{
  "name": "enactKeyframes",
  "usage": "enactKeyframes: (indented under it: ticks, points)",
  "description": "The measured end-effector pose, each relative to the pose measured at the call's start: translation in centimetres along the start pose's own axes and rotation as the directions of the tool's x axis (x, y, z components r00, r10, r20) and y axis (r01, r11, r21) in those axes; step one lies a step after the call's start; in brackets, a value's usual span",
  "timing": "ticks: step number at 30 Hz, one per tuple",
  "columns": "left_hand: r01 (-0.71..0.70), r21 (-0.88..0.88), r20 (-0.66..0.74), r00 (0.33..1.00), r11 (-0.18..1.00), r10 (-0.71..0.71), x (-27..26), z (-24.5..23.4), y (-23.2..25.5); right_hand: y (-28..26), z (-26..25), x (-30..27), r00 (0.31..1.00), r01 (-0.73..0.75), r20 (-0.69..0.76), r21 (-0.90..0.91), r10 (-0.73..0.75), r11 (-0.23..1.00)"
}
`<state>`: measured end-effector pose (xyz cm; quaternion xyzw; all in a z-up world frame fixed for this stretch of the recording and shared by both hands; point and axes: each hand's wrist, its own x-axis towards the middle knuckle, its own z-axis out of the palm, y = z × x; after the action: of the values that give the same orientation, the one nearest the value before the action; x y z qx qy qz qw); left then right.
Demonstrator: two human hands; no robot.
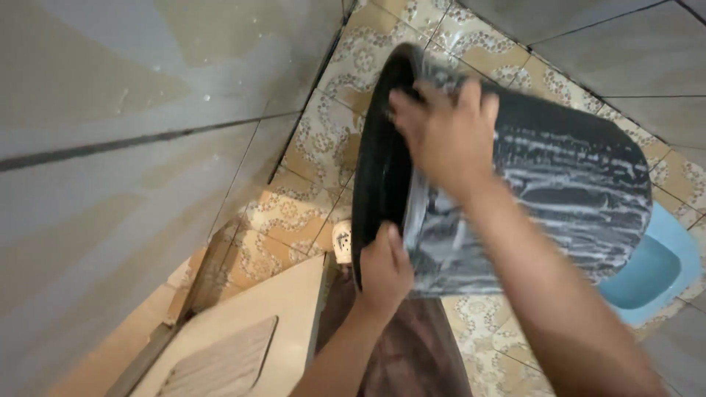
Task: The recorder is cleaning a large black bucket and an orange scoop in a bathroom.
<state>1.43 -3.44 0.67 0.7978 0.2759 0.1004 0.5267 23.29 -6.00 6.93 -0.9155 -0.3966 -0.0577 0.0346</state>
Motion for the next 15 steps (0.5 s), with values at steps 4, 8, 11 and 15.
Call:
enactKeyframes:
  ticks: [4, 8, 11, 15]
  points:
    - [0.250, -0.002, 0.187, 0.951, 0.968, -0.245, 2.0, -1.9, 2.2, 5.3, 4.9, 4.8, 0.977, -0.098, 0.211, 0.395, 0.014, 0.914]
    - [0.228, -0.168, 0.330, 0.930, 0.959, -0.163, 7.6, -1.9, 5.2, 3.3, 2.2, -1.0, 0.994, 0.039, 0.039, 0.763, -0.105, 0.645]
    - [0.273, -0.229, 0.330, 0.925, 0.934, -0.190, 9.1, 1.3, 2.4, 2.9, -0.2, -3.9, 0.980, -0.107, 0.181, 0.820, -0.077, 0.562]
    - [0.392, -0.358, 0.388, 0.888, 0.847, -0.247, 7.7, 2.1, 4.0, 6.2, 0.8, -5.8, 0.978, -0.196, 0.203, 0.785, 0.055, 0.588]
